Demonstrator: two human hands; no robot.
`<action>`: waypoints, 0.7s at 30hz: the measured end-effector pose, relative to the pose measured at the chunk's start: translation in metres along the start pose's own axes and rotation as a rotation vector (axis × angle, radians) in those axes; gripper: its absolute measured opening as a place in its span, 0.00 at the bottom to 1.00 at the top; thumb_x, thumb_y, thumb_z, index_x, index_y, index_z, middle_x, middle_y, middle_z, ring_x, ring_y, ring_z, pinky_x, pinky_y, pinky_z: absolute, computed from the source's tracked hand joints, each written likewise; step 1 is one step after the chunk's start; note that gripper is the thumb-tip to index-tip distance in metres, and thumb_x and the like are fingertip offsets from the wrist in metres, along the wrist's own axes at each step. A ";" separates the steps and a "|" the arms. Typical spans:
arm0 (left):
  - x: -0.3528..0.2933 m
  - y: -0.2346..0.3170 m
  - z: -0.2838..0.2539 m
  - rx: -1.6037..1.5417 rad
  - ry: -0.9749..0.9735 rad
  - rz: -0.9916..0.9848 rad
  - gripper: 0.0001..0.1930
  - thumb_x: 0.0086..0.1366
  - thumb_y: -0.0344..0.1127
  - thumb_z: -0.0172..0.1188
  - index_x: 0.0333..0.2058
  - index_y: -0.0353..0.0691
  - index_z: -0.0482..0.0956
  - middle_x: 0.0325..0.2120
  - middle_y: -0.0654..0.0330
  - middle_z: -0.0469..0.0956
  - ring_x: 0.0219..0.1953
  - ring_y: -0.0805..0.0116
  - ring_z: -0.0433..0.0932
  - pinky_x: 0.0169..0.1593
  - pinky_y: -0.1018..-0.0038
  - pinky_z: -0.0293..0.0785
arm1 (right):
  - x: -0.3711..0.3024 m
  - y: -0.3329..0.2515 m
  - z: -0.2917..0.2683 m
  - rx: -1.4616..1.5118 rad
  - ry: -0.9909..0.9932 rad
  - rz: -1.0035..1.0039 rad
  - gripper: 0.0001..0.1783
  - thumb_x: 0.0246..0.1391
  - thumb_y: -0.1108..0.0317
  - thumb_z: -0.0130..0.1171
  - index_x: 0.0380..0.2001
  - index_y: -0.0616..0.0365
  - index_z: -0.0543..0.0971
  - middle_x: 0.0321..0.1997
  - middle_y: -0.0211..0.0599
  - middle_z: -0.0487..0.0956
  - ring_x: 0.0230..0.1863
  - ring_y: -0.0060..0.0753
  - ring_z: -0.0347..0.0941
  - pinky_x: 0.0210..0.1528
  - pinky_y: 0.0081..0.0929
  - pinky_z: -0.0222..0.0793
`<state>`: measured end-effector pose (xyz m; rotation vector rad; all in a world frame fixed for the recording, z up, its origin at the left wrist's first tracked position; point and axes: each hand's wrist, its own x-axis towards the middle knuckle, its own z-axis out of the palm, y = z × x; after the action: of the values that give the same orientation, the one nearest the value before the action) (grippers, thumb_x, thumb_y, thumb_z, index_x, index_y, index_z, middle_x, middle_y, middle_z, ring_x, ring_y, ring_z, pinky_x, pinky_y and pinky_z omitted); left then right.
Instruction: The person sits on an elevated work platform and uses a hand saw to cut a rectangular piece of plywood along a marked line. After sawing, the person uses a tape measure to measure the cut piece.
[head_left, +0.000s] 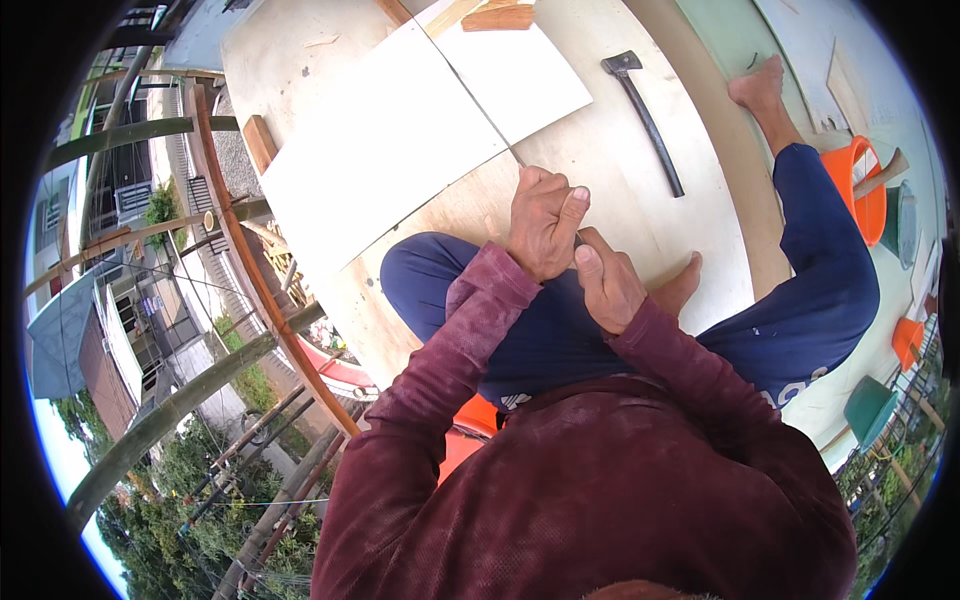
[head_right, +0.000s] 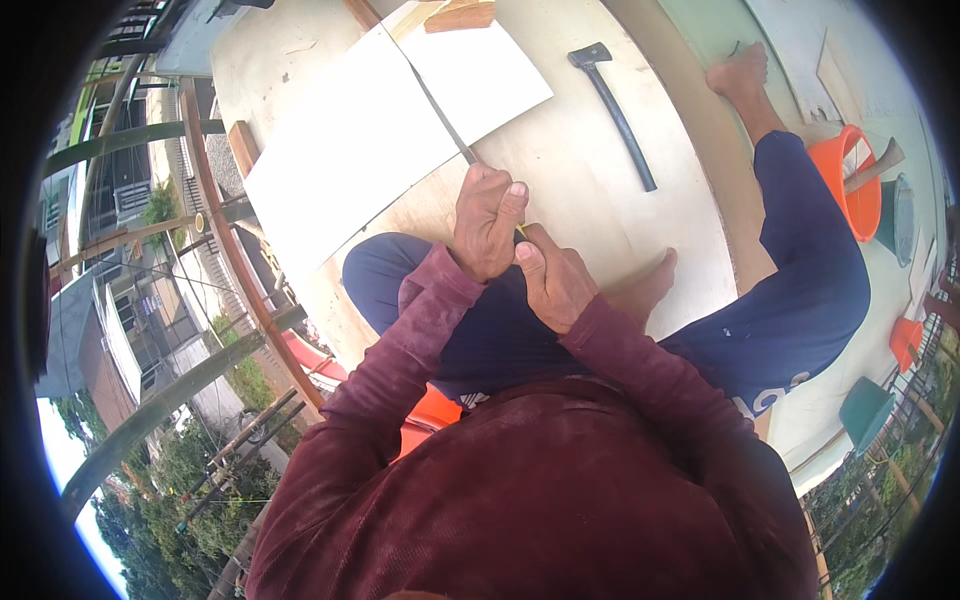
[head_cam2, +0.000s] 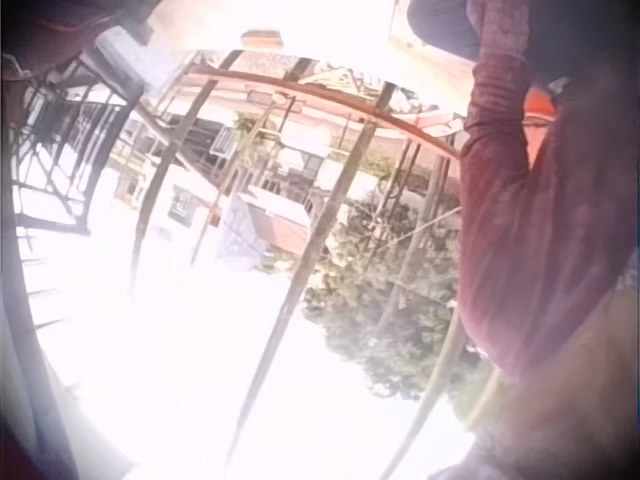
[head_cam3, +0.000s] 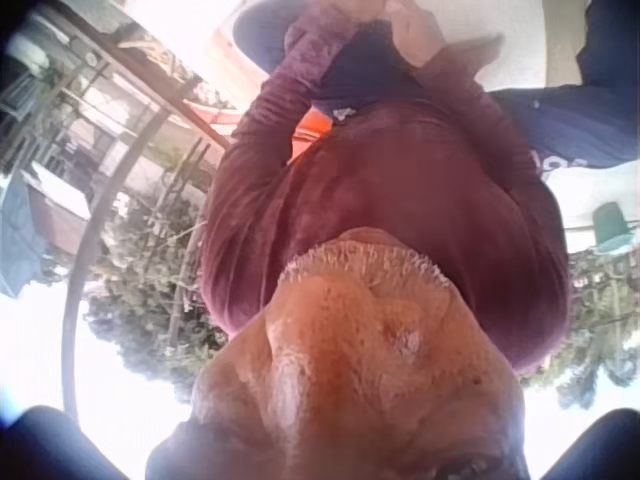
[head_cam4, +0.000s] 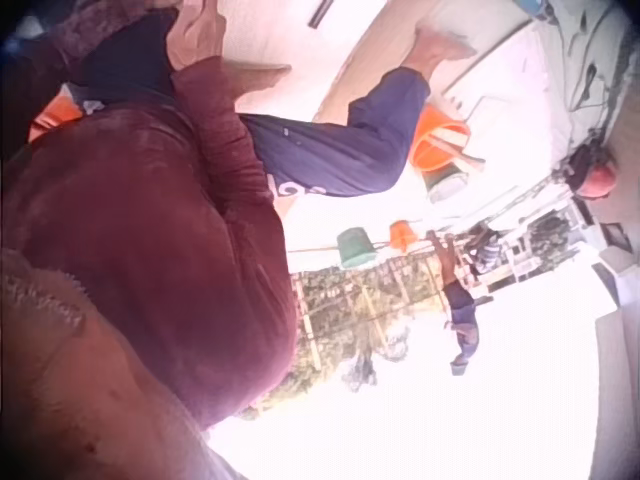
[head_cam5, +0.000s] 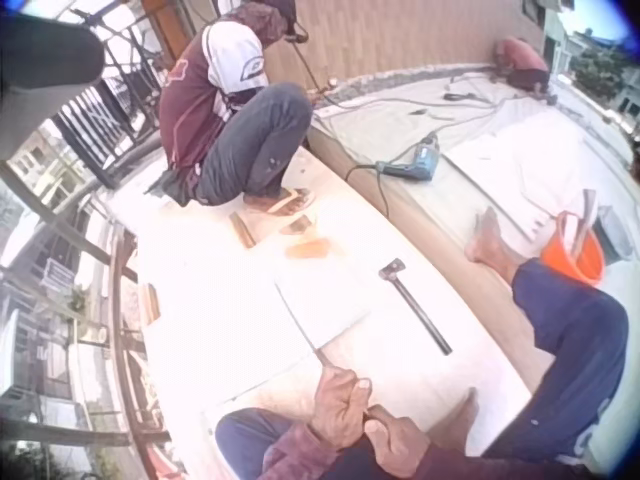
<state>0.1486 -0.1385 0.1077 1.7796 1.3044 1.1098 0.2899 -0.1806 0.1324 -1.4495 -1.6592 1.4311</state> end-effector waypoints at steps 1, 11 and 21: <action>-0.005 0.006 0.000 -0.023 0.012 0.004 0.24 0.75 0.42 0.45 0.18 0.39 0.73 0.19 0.58 0.69 0.33 0.61 0.63 0.42 0.66 0.63 | 0.004 0.004 0.002 -0.027 0.005 -0.033 0.25 0.73 0.49 0.32 0.44 0.59 0.71 0.21 0.52 0.70 0.22 0.59 0.68 0.31 0.45 0.63; 0.022 -0.024 -0.013 0.020 -0.037 0.002 0.23 0.73 0.42 0.49 0.18 0.38 0.72 0.17 0.57 0.67 0.32 0.59 0.63 0.42 0.64 0.64 | 0.026 0.001 0.008 -0.036 -0.048 0.098 0.26 0.71 0.48 0.33 0.48 0.57 0.72 0.29 0.62 0.77 0.34 0.70 0.75 0.37 0.55 0.67; 0.081 -0.087 -0.029 0.108 -0.108 -0.093 0.26 0.74 0.46 0.44 0.20 0.37 0.74 0.20 0.58 0.70 0.37 0.58 0.65 0.46 0.63 0.64 | 0.102 0.016 0.027 -0.040 0.078 -0.001 0.24 0.71 0.49 0.36 0.44 0.59 0.72 0.27 0.61 0.76 0.32 0.69 0.73 0.37 0.53 0.66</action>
<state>0.0994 -0.0353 0.0645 1.8105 1.3899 0.8948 0.2416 -0.0991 0.0832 -1.5062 -1.6488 1.3312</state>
